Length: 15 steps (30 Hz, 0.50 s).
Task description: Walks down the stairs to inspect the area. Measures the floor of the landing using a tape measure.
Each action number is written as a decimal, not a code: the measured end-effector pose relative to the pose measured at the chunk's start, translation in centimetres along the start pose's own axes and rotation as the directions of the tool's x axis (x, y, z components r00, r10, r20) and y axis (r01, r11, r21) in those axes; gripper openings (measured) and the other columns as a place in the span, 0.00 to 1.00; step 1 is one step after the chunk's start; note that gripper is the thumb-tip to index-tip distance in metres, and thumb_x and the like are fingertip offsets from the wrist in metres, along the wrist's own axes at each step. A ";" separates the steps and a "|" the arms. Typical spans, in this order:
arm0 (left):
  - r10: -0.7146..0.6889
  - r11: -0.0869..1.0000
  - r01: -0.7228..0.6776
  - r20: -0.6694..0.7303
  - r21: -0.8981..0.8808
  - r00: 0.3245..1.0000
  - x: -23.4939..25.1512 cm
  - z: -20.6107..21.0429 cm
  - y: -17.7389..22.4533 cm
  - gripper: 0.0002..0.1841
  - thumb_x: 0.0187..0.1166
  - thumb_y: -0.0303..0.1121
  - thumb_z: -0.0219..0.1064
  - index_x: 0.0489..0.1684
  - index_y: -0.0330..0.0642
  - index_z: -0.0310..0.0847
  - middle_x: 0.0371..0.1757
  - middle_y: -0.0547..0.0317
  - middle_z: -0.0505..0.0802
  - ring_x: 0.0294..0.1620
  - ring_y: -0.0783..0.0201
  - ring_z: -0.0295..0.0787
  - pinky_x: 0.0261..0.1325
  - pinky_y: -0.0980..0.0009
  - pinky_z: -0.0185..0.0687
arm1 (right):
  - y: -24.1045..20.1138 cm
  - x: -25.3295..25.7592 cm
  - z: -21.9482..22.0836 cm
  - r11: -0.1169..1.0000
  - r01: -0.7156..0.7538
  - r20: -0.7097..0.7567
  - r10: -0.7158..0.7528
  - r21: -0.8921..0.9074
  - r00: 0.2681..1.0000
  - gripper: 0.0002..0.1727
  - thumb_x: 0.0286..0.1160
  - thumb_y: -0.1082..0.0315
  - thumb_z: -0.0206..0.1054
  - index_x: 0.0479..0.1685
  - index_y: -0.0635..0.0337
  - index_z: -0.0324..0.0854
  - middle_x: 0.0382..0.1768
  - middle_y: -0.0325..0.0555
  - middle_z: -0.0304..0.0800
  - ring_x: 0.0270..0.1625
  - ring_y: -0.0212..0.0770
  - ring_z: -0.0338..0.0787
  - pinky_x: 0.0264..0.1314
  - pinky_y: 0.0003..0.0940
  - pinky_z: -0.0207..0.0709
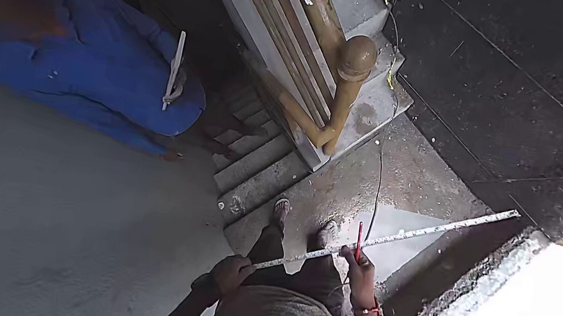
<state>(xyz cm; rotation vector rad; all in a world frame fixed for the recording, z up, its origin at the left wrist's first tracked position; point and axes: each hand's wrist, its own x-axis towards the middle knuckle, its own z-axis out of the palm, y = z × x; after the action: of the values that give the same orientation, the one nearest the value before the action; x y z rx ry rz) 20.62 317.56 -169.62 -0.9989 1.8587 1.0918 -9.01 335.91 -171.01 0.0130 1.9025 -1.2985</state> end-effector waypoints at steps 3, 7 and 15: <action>-0.103 0.993 0.105 0.037 -0.056 0.994 -1.9 2.5 -0.3 0.29 0.93 0.53 0.50 0.53 0.33 0.87 0.54 0.35 0.92 0.62 0.39 0.88 0.68 0.40 0.78 | 1.2 1.2 -0.1 0.986 -0.150 0.121 0.158 -0.066 0.980 0.12 0.82 0.70 0.68 0.29 0.64 0.85 0.17 0.35 0.83 0.12 0.23 0.64 0.16 0.22 0.57; -0.482 0.874 0.485 0.134 0.007 0.866 -5.0 4.6 -1.3 0.31 0.90 0.59 0.49 0.56 0.40 0.88 0.62 0.39 0.92 0.69 0.40 0.88 0.67 0.36 0.80 | 3.5 2.2 2.0 0.778 -0.003 0.326 0.267 -0.629 0.907 0.16 0.86 0.64 0.64 0.44 0.68 0.91 0.42 0.54 0.96 0.47 0.46 0.93 0.59 0.49 0.82; -0.752 0.607 0.753 0.122 -0.254 0.648 -5.0 9.6 -8.5 0.27 0.87 0.54 0.59 0.58 0.36 0.88 0.66 0.38 0.91 0.71 0.42 0.87 0.68 0.40 0.81 | 0.4 5.9 5.7 0.640 0.144 0.297 0.138 -0.754 0.945 0.22 0.90 0.55 0.60 0.43 0.66 0.90 0.42 0.56 0.95 0.48 0.55 0.92 0.58 0.61 0.78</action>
<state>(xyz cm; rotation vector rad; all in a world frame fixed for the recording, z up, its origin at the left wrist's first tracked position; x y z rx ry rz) 32.25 324.66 -171.49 -1.7396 1.0480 0.8104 -9.27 329.25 -175.79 -0.6188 1.9992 -0.3406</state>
